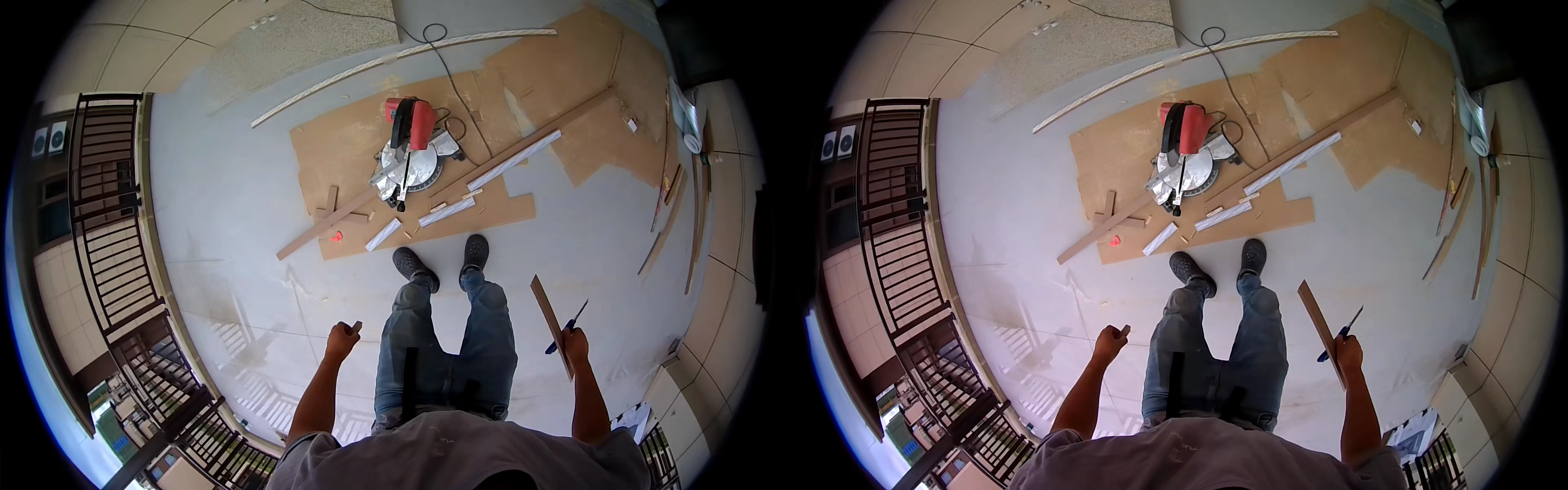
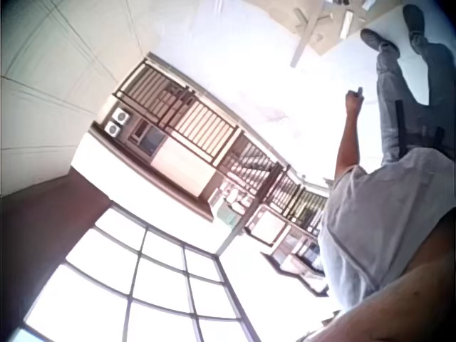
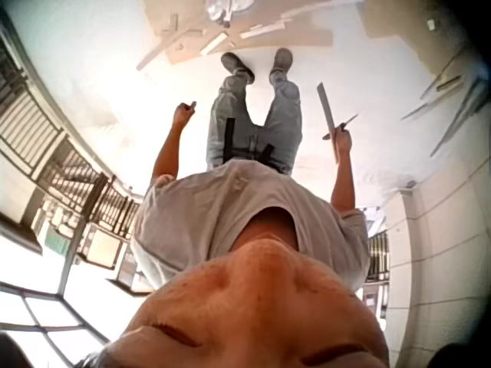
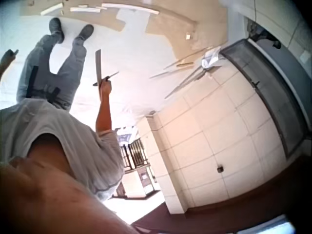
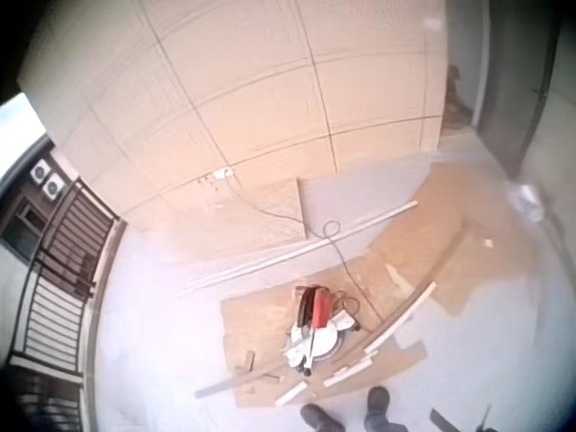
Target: The person measures a wooden baseboard section against a wall corner, marks it with a pencil, cuts it to size using a miter saw, and applies adhesive with a glue bottle before pressing it into place at the floor corner.
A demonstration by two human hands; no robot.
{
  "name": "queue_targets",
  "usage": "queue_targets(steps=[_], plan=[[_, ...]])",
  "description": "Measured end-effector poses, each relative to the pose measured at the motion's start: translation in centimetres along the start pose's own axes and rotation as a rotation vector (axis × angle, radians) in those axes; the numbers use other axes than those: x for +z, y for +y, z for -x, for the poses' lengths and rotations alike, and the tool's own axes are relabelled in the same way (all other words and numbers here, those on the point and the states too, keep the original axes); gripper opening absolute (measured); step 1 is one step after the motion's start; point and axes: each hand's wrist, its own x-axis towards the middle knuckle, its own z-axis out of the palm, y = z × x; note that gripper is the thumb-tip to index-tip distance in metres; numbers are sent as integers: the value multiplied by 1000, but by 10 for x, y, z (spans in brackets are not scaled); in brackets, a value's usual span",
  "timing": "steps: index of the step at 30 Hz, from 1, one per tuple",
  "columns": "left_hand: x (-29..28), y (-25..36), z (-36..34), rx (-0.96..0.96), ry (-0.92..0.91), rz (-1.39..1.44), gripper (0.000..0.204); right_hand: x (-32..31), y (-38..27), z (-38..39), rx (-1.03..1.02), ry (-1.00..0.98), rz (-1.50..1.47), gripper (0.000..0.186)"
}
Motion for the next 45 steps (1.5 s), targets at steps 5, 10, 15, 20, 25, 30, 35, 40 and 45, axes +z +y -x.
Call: queue_targets(steps=[5, 10, 15, 20, 25, 30, 35, 40, 45], plan=[[-37, 95, 105, 118, -16, 94, 47, -34, 33, 176, 79, 67, 110, 47], [0, 163, 40, 425, -79, 142, 46, -26, 18, 184, 48, 117, -50, 48], [46, 264, 52, 731, -116, 115, 43, -29, 86, 239, 228, 249, -172, 48], [54, 367, 58, 728, -245, 42, 43, -32, 123, 211, 465, 118, -341, 53], [95, 470, 31, 558, -308, -362, 55, -84, 188, 110, 556, 169, -398, 54], [131, 629, 88, 772, -120, -125, 50, -212, 232, 47, 532, 284, -444, 49], [115, 803, 182, 869, -60, 7, 48, -365, 239, -39, 462, 301, -374, 49], [143, 901, 127, 814, -56, 12, 53, -490, 215, -144, 369, 360, -339, 49], [164, 1044, 44, 853, -105, -25, 56, -605, 158, -216, 396, 277, -315, 52]])
